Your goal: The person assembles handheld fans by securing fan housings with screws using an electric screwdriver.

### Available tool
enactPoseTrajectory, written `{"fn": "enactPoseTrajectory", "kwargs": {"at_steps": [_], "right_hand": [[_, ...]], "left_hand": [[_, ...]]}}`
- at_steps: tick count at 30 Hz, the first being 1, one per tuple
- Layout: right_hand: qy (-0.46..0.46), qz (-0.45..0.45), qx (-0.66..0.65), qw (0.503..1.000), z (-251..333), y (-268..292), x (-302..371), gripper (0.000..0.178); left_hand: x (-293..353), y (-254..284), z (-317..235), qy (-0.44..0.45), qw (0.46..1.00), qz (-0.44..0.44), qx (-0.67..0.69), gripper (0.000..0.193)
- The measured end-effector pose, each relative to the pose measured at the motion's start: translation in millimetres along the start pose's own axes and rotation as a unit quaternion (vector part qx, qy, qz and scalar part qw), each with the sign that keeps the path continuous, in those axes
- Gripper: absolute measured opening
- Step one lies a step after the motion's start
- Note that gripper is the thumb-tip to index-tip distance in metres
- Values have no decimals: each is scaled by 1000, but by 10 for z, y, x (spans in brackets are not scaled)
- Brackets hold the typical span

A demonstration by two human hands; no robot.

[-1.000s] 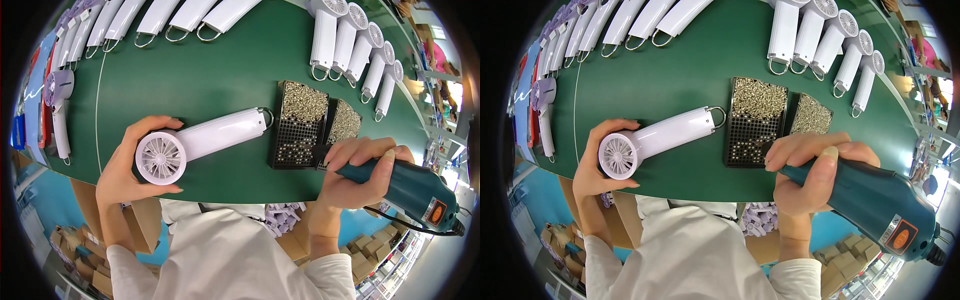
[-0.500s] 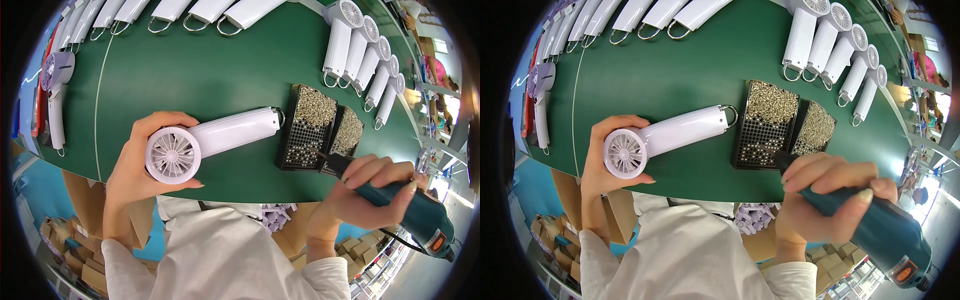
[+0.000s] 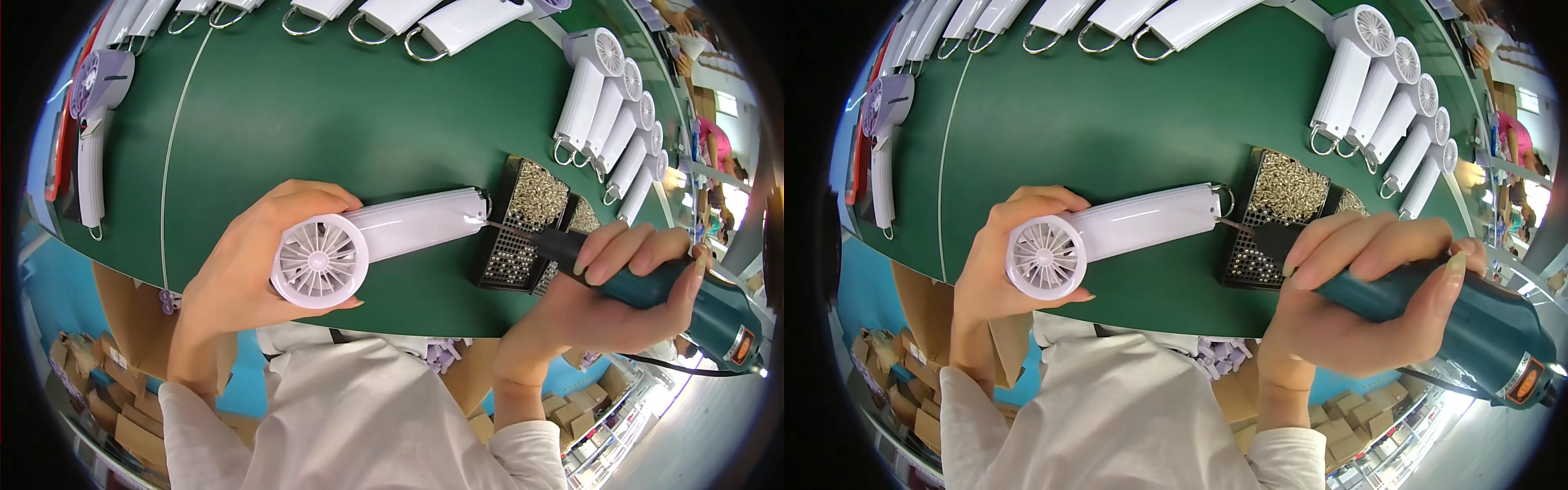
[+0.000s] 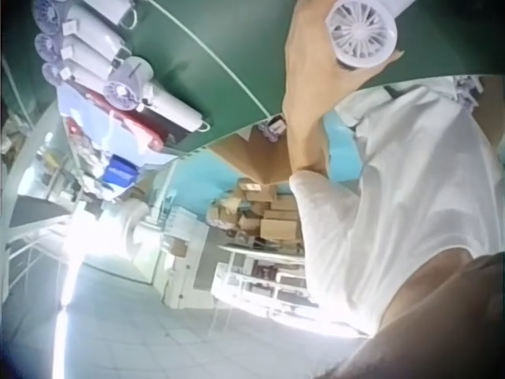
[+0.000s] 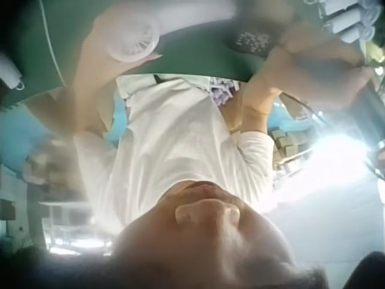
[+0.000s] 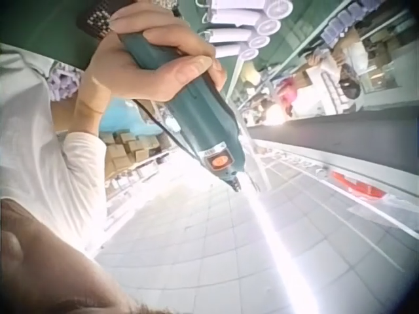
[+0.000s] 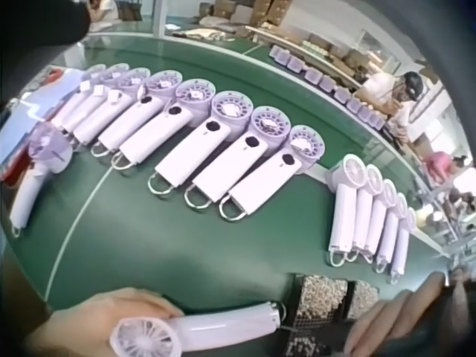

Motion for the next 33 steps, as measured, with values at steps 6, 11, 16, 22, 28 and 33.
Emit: {"fn": "enactPoseTrajectory", "kwargs": {"at_steps": [6, 11, 16, 22, 28, 33], "right_hand": [[10, -2, 24, 1000, -31, -38, -37, 23], [-12, -20, 21, 1000, -137, 43, -41, 22], [-5, -7, 26, 1000, -137, -7, -13, 21], [37, 57, 75, 995, -79, -266, 104, 21], [37, 57, 117, 991, -125, -301, 98, 17], [-14, 117, 69, 991, -164, -277, 123, 18]], "left_hand": [[-42, -26, -5, -21, 1000, 3, -2, 71], [-22, -14, -13, -30, 1000, -4, -9, 71], [-29, -12, -23, -30, 999, -3, -10, 70], [-38, -12, -18, -32, 999, -1, -15, 69], [-48, -12, -14, -24, 999, 15, -32, 68], [31, -37, 94, 23, 999, 40, -18, 72]]}}
Point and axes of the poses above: each hand's wrist, its own x-axis away from the middle knuckle, its own y-axis out of the back of the hand, z = x × y, the point moved 8 cm from there along -x, towards the middle knuckle, and after that the axes turned 2 degrees about -y, right-handed, at the moved point
